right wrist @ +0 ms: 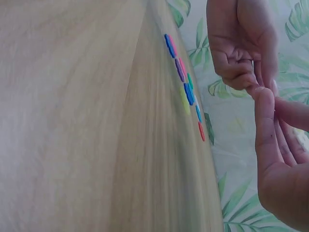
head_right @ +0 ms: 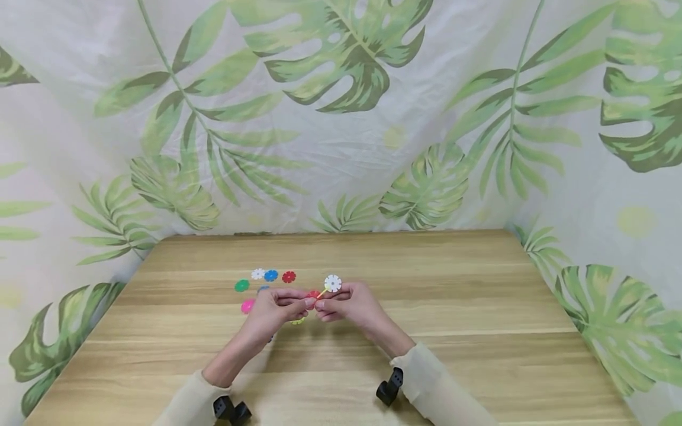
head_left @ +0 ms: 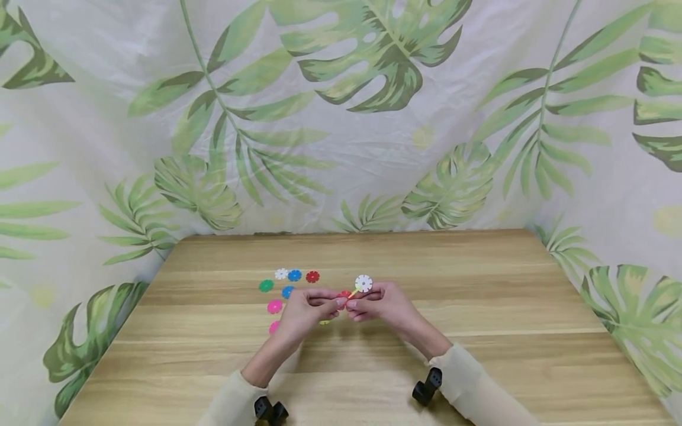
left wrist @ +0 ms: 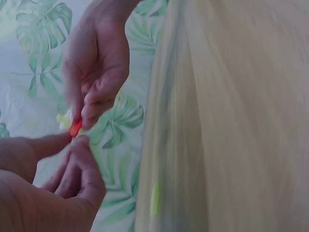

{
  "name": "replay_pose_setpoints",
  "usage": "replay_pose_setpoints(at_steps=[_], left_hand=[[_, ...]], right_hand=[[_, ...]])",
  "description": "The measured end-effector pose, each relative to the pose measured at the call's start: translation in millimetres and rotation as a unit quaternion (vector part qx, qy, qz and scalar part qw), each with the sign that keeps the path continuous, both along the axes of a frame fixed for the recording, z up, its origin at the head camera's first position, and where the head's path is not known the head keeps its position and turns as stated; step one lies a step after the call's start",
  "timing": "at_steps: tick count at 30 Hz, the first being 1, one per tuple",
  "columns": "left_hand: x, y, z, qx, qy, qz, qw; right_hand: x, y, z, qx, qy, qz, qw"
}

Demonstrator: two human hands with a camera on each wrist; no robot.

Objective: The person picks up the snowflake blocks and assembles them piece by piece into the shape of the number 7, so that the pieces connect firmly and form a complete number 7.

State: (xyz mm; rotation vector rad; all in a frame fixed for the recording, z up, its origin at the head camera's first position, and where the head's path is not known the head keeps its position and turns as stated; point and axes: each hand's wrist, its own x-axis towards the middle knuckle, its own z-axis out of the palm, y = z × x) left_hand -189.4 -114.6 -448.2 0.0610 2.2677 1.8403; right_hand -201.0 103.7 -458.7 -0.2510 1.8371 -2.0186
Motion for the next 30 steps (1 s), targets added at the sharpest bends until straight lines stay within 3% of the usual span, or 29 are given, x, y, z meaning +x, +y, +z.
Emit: replay_pose_setpoints(at_steps=[2, 4, 9, 16, 18, 24, 30], left_hand=[[-4.1, -7.2, 2.1, -0.049, 0.021, -0.007, 0.9986], [-11.0, -19.8, 5.8, -0.110, 0.047, -0.013, 0.9927], [-38.8, -66.9, 13.6, -0.231, 0.113, -0.031, 0.9660], [-71.6, -127.0, 1.1, -0.332, 0.144, -0.042, 0.9313], [-77.6, -137.0, -1.7, -0.344, 0.145, -0.048, 0.9265], [-86.3, -153.8, -7.9, -0.359, 0.126, -0.061, 0.9228], [-89.4, -157.5, -10.4, -0.350, 0.112, -0.072, 0.9271]], right_hand=[[-1.0, 1.2, 1.0, -0.002, 0.003, -0.005, 1.0000], [-2.2, 3.0, 1.8, -0.007, 0.004, -0.010, 0.9999], [-5.0, 6.9, 3.7, -0.015, 0.004, -0.024, 0.9996], [-6.3, 10.2, 5.3, -0.007, 0.003, -0.030, 0.9995], [-6.8, 11.2, 5.7, -0.007, 0.006, -0.034, 0.9994], [-8.6, 12.4, 6.4, -0.016, 0.006, -0.040, 0.9990], [-9.4, 13.0, 6.4, -0.022, 0.003, -0.042, 0.9989]])
